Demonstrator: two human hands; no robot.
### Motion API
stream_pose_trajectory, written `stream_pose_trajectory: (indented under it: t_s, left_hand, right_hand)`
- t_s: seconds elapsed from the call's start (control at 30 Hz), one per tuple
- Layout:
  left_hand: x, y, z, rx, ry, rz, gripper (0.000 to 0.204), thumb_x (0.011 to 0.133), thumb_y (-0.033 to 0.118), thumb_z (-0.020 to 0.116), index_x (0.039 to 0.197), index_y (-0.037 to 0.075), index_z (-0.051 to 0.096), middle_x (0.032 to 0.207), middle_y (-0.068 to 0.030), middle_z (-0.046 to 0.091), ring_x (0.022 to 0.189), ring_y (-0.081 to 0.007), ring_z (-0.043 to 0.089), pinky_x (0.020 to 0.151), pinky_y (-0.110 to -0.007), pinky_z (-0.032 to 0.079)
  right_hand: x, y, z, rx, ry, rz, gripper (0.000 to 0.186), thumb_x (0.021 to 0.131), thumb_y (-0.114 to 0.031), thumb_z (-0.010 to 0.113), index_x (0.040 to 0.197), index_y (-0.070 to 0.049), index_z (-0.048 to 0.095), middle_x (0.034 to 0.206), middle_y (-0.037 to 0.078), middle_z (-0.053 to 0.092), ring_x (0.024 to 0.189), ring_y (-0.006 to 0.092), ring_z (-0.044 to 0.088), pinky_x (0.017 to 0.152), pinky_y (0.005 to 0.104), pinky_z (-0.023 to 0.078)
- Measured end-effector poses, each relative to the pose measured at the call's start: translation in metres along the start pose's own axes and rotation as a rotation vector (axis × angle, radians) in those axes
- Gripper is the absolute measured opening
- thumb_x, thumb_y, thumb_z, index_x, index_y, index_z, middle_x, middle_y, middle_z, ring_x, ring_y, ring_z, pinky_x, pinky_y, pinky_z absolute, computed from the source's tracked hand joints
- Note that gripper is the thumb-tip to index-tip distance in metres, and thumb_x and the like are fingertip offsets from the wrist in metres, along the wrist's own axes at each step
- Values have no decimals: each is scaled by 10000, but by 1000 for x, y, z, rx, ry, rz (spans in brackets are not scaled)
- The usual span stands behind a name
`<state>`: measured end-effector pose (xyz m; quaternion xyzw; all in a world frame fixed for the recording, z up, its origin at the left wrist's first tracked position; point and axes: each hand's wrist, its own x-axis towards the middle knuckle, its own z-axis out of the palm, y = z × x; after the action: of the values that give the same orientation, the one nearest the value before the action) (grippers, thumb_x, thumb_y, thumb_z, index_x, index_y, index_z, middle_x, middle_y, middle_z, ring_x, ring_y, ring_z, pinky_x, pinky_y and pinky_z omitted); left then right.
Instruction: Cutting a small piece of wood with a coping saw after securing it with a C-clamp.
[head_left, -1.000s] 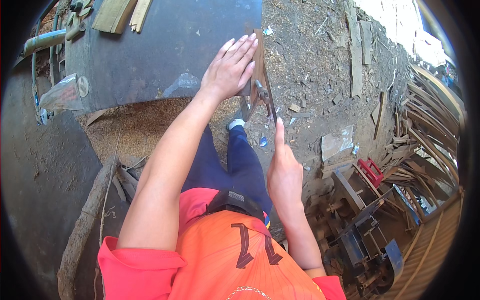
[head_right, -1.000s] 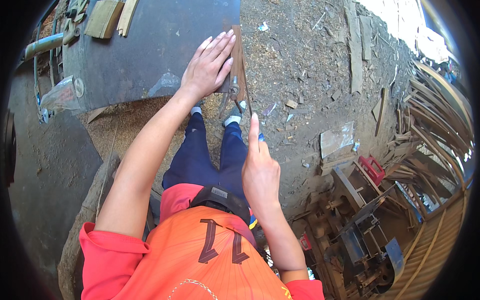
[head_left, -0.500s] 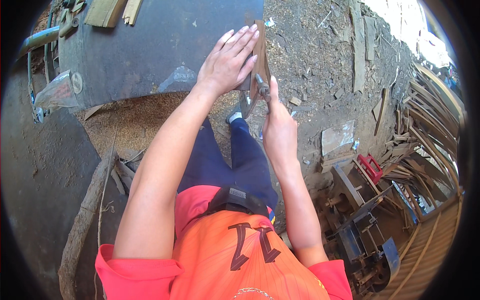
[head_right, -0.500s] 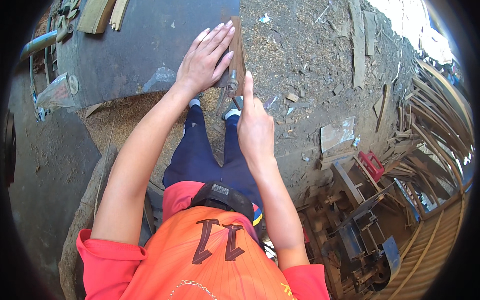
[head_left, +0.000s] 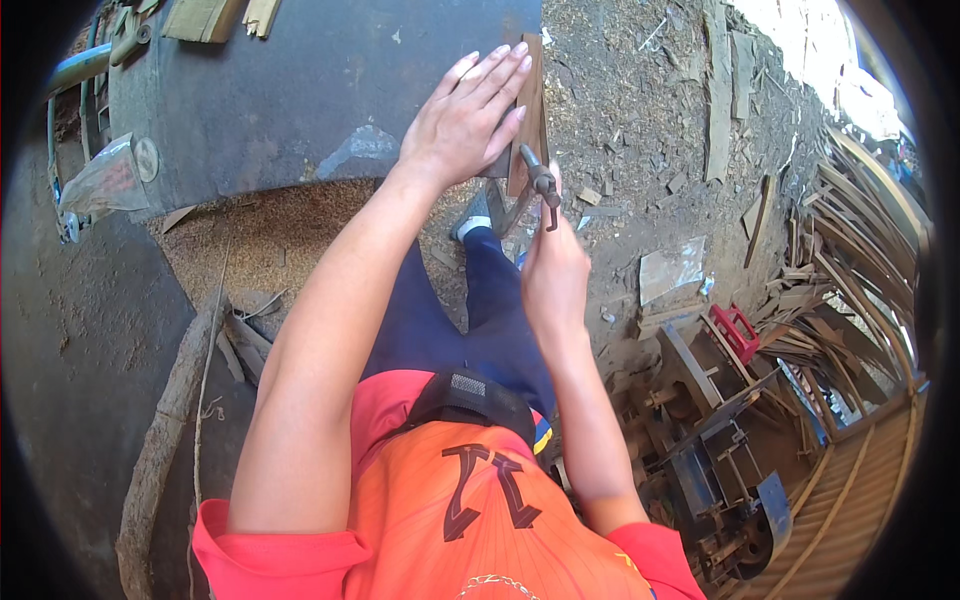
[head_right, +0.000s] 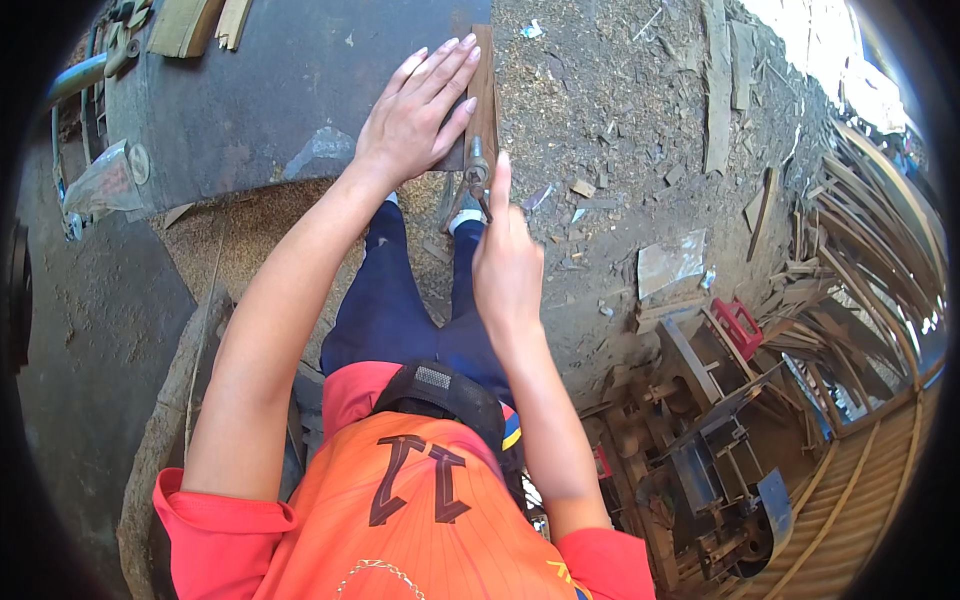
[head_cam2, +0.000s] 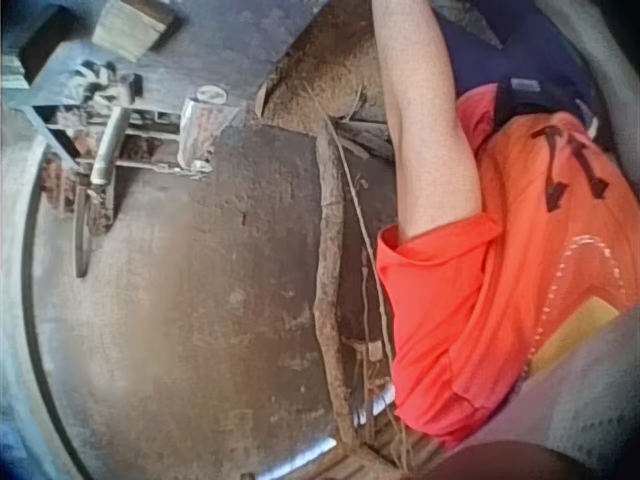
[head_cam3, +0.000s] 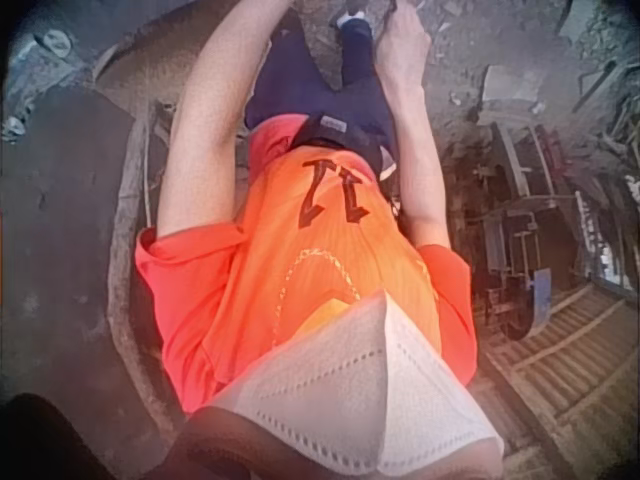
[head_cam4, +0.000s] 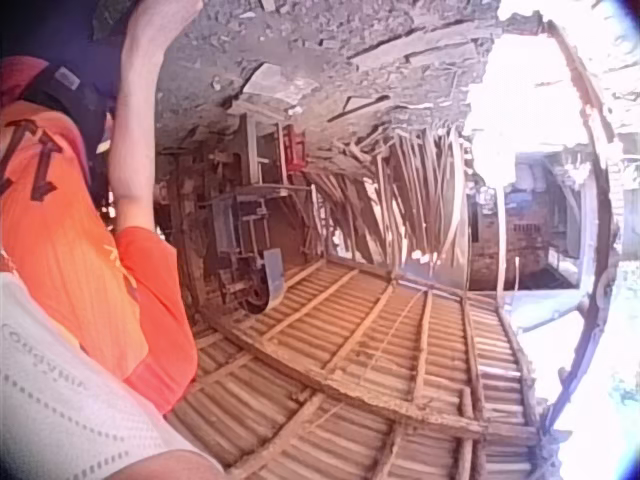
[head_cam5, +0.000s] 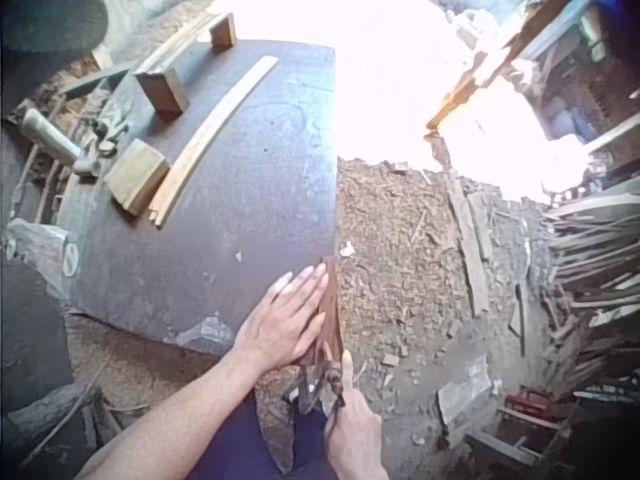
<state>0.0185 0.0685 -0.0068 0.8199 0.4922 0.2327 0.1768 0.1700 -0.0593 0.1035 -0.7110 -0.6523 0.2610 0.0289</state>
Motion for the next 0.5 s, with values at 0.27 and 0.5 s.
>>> stream_pose_trajectory:
  t_s: [0.27, 0.5]
  left_hand:
    - [-5, 0, 0, -24, -5, -12, 568, 1082, 306, 574, 1602, 95, 485, 1660, -66, 479, 1523, -219, 455, 1288, -427, 313]
    - [-2, -1, -1, 0, -18, 3, 574, 1083, 302, 573, 1609, 93, 474, 1665, -66, 471, 1530, -224, 446, 1289, -426, 310]
  right_hand:
    - [-20, -9, -10, -1, -49, 48, 861, 929, 94, 546, 1709, -118, 249, 937, 215, 671, 754, 429, 689, 651, 518, 552]
    - [-50, -6, -16, 53, -61, 92, 852, 928, 110, 546, 1704, -109, 272, 904, 217, 655, 773, 422, 689, 681, 504, 557]
